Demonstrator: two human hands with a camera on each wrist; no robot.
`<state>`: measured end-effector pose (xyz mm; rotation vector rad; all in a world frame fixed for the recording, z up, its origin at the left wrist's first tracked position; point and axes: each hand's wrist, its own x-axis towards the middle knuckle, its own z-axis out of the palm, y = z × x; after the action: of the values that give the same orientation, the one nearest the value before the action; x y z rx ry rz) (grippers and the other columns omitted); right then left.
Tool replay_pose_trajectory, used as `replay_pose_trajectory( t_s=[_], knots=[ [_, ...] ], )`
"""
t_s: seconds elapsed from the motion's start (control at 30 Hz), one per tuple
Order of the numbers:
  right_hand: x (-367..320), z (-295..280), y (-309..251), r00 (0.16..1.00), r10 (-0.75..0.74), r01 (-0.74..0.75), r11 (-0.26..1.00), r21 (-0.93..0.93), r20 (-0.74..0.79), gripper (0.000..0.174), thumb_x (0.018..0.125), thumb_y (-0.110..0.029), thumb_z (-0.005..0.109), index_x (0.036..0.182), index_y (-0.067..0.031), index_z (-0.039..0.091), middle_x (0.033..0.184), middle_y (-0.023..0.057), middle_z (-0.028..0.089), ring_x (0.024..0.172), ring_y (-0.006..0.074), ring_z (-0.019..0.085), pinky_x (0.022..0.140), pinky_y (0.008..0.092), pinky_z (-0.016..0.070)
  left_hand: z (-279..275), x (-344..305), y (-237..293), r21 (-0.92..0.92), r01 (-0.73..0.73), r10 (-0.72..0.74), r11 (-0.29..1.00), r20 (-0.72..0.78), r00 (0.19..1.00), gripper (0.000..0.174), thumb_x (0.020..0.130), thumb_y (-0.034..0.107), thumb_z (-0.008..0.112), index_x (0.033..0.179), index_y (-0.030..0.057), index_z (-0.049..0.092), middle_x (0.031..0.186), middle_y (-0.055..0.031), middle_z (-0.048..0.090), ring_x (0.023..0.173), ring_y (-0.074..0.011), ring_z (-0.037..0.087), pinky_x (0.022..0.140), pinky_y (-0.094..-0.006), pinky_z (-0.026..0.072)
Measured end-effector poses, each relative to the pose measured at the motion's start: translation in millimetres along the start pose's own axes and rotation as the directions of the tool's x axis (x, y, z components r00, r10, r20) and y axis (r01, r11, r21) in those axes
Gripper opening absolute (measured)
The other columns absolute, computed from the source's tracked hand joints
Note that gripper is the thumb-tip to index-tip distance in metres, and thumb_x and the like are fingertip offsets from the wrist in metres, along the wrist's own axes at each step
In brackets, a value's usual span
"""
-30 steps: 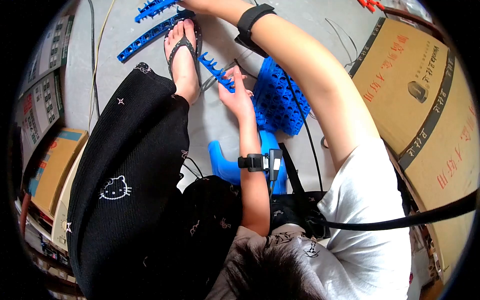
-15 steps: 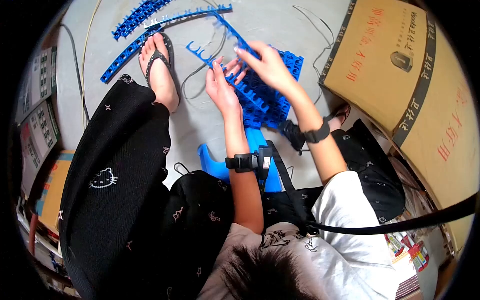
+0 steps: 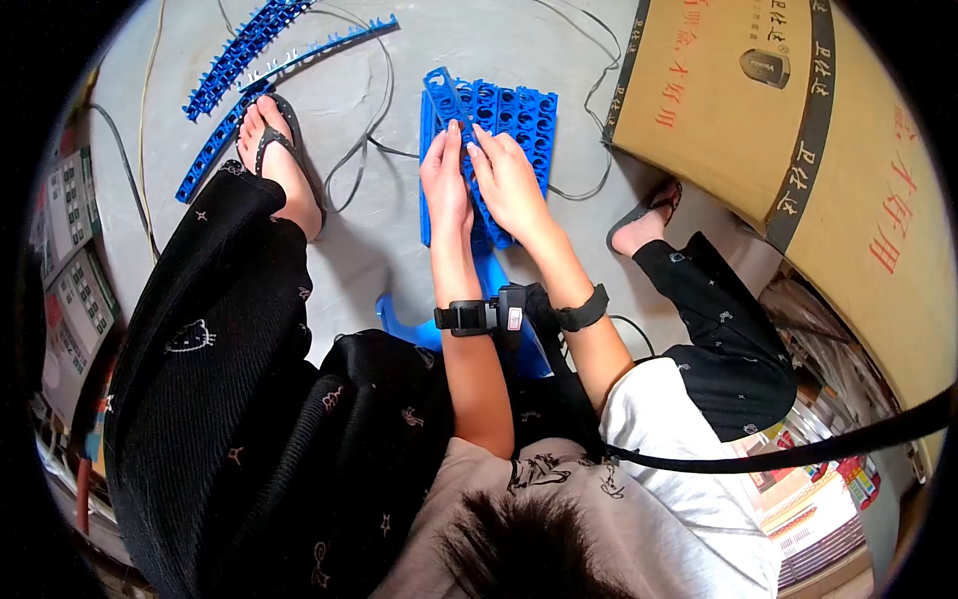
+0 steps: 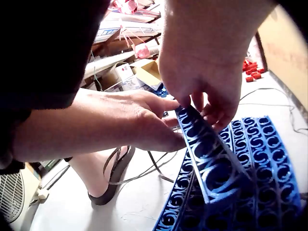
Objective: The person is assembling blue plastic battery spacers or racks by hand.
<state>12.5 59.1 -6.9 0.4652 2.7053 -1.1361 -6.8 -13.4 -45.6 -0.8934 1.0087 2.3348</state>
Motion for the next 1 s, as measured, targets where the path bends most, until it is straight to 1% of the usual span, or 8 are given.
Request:
replay_pose_trajectory(
  t_s=[0.17,0.3,0.37,0.5,0.67,0.77,0.9,1.0],
  knots=[
    [-0.2,1.1,2.2,0.992,-0.117,0.109,0.985,-0.135,-0.052,0.028,0.088,-0.016,0.049,0.108,0.0027,0.056,0.086,0.0133,0.051,0.082,0.0262,0.049,0.076,0.0341,0.0407,-1.6,2.8,-2.9,-0.042,0.005,-0.004,0.999,0.027,1.0,0.018,0.088,0.02,0.056,0.085,0.0031,0.059,0.077,0.0033,0.052,0.072,-0.0031,0.042,0.063,-0.02,0.0355],
    [3.2,-6.3,10.1,0.999,-0.042,0.044,0.998,-0.044,0.033,0.029,0.087,-0.017,0.05,0.108,0.0031,0.056,0.087,0.0139,0.05,0.079,0.0261,0.05,0.074,0.033,0.0418,-2.3,3.3,-3.3,-0.088,0.058,-0.055,0.994,0.041,0.998,0.016,0.087,0.019,0.056,0.083,0.0041,0.059,0.074,0.0041,0.052,0.07,-0.0023,0.041,0.061,-0.0188,0.0335],
    [3.2,-13.8,7.3,0.973,0.089,-0.088,0.996,-0.016,0.214,0.039,0.084,-0.02,0.054,0.116,0.0024,0.049,0.091,0.015,0.049,0.079,0.027,0.053,0.073,0.0331,0.0437,-2.6,4.3,-5.0,-0.041,0.065,-0.063,0.997,0.047,0.997,0.015,0.086,0.019,0.058,0.081,0.0051,0.06,0.072,0.0043,0.052,0.068,-0.0022,0.042,0.059,-0.0186,0.0328],
    [-10.6,-16.3,-0.6,0.961,0.073,-0.047,0.994,-0.103,0.266,0.062,0.076,-0.023,0.062,0.127,0.0009,0.037,0.099,0.0166,0.046,0.083,0.0295,0.056,0.071,0.0358,0.0463,-3.5,1.6,-3.2,0.104,0.125,-0.126,0.987,0.004,0.992,0.016,0.086,0.025,0.057,0.089,0.0094,0.061,0.081,0.0012,0.06,0.069,-0.004,0.051,0.052,-0.0195,0.0385],
    [-17.2,-5.2,-0.3,0.987,0.1,-0.078,0.983,-0.169,0.123,0.06,0.073,-0.018,0.064,0.125,0.0011,0.04,0.098,0.0161,0.046,0.08,0.0323,0.057,0.068,0.0385,0.0479,2.5,0.0,-1.1,0.108,0.155,-0.147,0.982,-0.08,0.986,0.018,0.082,0.02,0.063,0.073,0.0049,0.06,0.065,0.0062,0.05,0.057,-0.0018,0.038,0.046,-0.0207,0.0291],
    [-19.4,1.4,-2.1,0.987,0.156,-0.146,0.975,-0.166,0.047,0.056,0.072,-0.014,0.064,0.12,0.0037,0.043,0.099,0.0174,0.047,0.082,0.0348,0.056,0.069,0.0403,0.0473,1.5,2.2,-5.7,0.201,0.008,-0.006,0.98,-0.009,1.0,0.028,0.082,0.019,0.063,0.064,0.002,0.051,0.059,0.005,0.039,0.054,-0.0043,0.029,0.045,-0.0262,0.0216],
    [-15.4,14.5,11.2,0.995,0.09,-0.093,0.991,-0.093,-0.037,0.049,0.07,-0.008,0.063,0.113,0.0068,0.046,0.099,0.0206,0.05,0.086,0.0378,0.055,0.071,0.0415,0.0462,-6.2,11.2,-19.4,0.435,-0.101,0.121,0.895,-0.019,0.992,0.032,0.081,0.02,0.064,0.064,-0.0031,0.049,0.058,0.0013,0.042,0.055,-0.0071,0.031,0.046,-0.0276,0.0242],
    [-11.7,20.7,15.1,0.996,0.081,-0.084,0.993,-0.087,-0.034,0.048,0.071,-0.008,0.063,0.113,0.0074,0.046,0.097,0.0211,0.051,0.087,0.0383,0.055,0.072,0.041,0.046,-6.7,13.5,-25.4,0.444,-0.241,0.327,0.863,-0.127,0.937,0.029,0.08,0.02,0.064,0.082,-0.0082,0.058,0.084,-0.0108,0.054,0.073,-0.0148,0.054,0.062,-0.0278,0.0459]
  ],
)
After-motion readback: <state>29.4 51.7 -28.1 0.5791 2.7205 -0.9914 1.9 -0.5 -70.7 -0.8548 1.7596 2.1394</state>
